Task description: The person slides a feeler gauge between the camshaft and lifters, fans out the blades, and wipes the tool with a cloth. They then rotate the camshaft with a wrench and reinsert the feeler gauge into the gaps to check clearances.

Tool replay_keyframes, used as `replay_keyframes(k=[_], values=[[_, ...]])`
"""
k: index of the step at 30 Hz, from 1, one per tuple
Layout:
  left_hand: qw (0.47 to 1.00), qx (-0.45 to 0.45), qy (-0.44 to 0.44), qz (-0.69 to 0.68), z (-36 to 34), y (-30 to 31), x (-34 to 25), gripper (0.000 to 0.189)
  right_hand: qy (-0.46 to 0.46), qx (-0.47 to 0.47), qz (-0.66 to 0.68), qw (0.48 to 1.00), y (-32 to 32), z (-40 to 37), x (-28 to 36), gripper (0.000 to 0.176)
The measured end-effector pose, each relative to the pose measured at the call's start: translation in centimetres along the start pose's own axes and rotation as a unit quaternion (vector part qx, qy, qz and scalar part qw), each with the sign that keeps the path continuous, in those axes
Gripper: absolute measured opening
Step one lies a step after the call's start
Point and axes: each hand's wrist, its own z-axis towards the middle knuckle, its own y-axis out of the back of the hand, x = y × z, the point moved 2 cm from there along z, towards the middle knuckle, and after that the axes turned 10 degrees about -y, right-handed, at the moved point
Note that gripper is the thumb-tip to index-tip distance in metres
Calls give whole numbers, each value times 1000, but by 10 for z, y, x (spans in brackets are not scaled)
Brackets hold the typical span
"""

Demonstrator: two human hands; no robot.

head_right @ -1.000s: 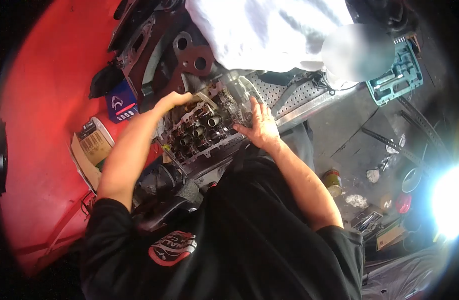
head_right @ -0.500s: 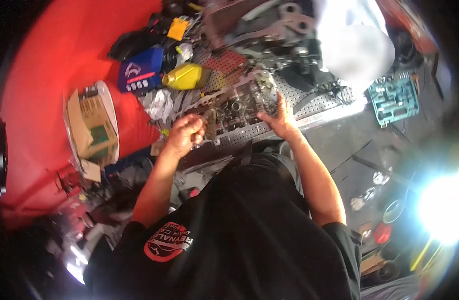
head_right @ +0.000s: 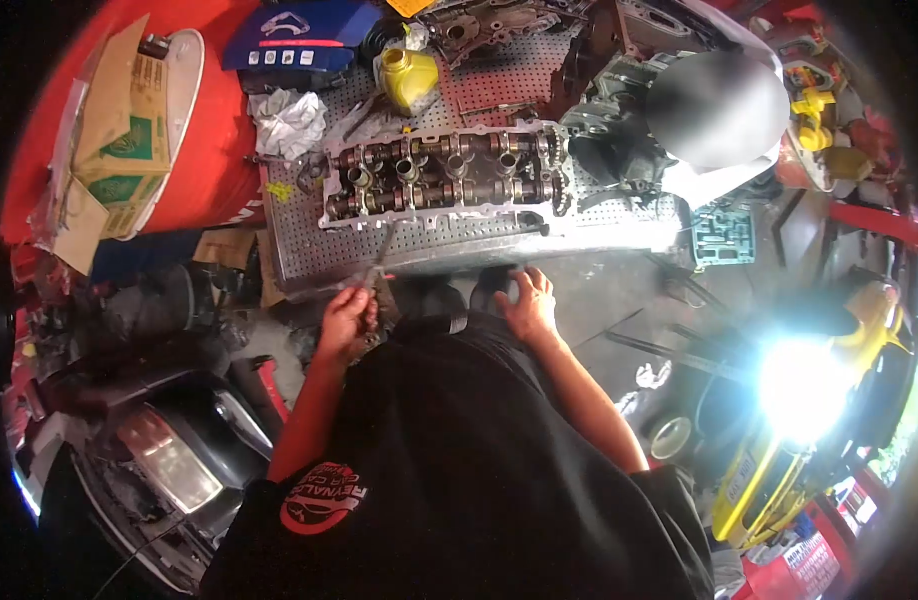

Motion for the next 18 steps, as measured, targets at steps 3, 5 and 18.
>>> replay_keyframes(k=[3,5,18], values=[[999,-32,-15,10,0,52,18,13,-192,111,0,975,-14,-21,-62,59],[997,-82,7,4,-2,87,32,13,-320,236,40,917,-31,-26,-136,65],[945,-185,202,176,-125,189,124,33,-379,272,605,645,-41,-88,-178,55]])
